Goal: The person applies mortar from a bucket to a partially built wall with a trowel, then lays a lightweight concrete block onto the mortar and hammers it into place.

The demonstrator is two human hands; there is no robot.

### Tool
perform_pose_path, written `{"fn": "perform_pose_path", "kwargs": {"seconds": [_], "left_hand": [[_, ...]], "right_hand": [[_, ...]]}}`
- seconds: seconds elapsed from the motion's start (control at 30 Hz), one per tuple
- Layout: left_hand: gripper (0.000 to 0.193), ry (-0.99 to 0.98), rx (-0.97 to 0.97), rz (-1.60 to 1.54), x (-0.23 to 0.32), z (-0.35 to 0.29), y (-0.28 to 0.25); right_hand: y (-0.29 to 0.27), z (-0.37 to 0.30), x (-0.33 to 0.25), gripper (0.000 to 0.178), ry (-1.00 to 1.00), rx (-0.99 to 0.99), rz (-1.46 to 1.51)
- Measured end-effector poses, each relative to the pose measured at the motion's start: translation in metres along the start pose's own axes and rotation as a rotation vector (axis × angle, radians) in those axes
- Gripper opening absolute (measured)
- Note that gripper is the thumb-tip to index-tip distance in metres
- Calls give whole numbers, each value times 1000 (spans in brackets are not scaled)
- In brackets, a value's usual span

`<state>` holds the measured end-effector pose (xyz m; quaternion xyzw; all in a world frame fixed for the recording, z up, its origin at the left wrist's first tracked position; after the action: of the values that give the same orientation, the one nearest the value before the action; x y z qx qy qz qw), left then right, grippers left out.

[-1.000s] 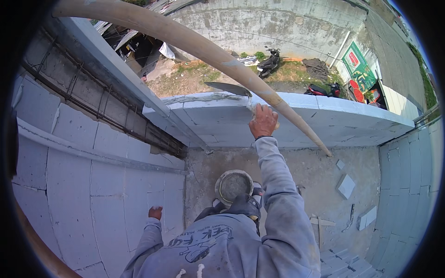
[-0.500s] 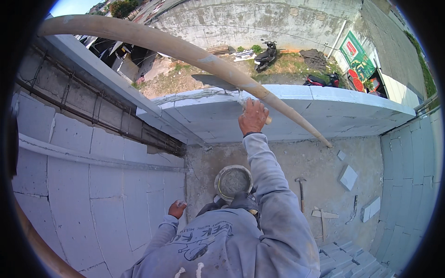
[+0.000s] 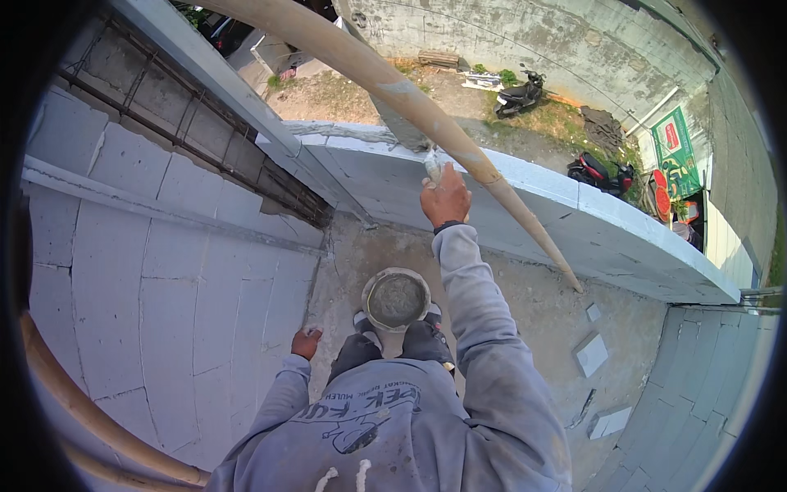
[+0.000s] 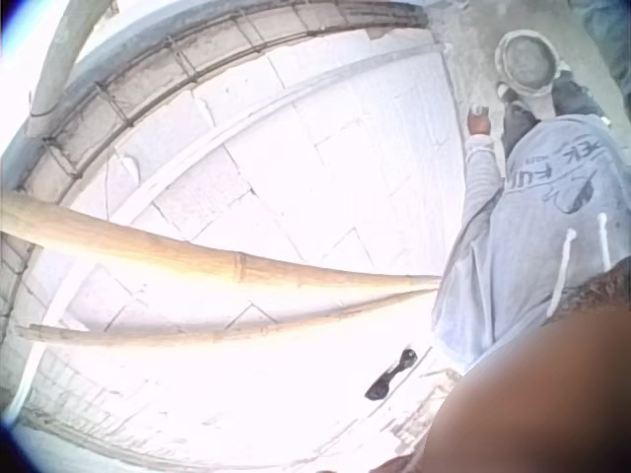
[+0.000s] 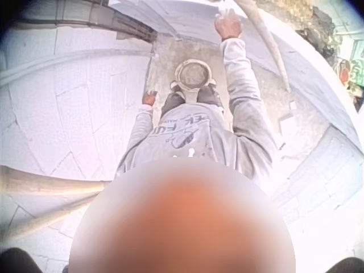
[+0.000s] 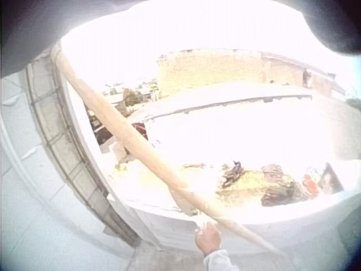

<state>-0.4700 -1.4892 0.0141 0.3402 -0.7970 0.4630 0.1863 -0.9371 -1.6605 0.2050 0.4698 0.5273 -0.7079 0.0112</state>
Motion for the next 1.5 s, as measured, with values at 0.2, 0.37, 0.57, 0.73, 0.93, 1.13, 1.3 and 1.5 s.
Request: {"fn": "perform_pose_path", "kwargs": {"seconds": [0.2, 0.37, 0.57, 0.73, 0.93, 1.13, 1.3, 1.5], "left_hand": [[47, -90, -81, -30, 37, -54, 59], [47, -204, -155, 7, -28, -74, 86], [40, -267, -30, -273, -139, -98, 120], [37, -513, -12, -364, -235, -149, 166], [40, -692, -64, -285, -313, -250, 226], [41, -563, -172, -394, -211, -167, 209], [40, -254, -75, -446, -157, -119, 156], [34, -116, 17, -395, -179, -120, 110]], "right_hand": [[4, -60, 26, 36, -73, -292, 194], [81, -152, 140, 36, -88, -604, -216], [230, -192, 277, 41, -58, -921, -798], [390, -200, 372, 34, -231, -828, -997], [456, -254, 383, 28, -269, -1020, -845], [331, -232, 378, 32, 23, -1016, -762], [224, -237, 345, 31, 34, -887, -507], [107, -247, 263, 33, 523, -1123, 67]]}}
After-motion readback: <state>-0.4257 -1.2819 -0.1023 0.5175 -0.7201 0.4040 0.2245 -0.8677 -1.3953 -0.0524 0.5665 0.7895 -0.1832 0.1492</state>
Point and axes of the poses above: each hand's wrist, its own z-axis towards the middle knuckle, its own y-axis out of the palm, x = y × z, the point moved 2 cm from there along z, towards the middle knuckle, and after that the axes turned 6 degrees about y, right-handed, at the moved point
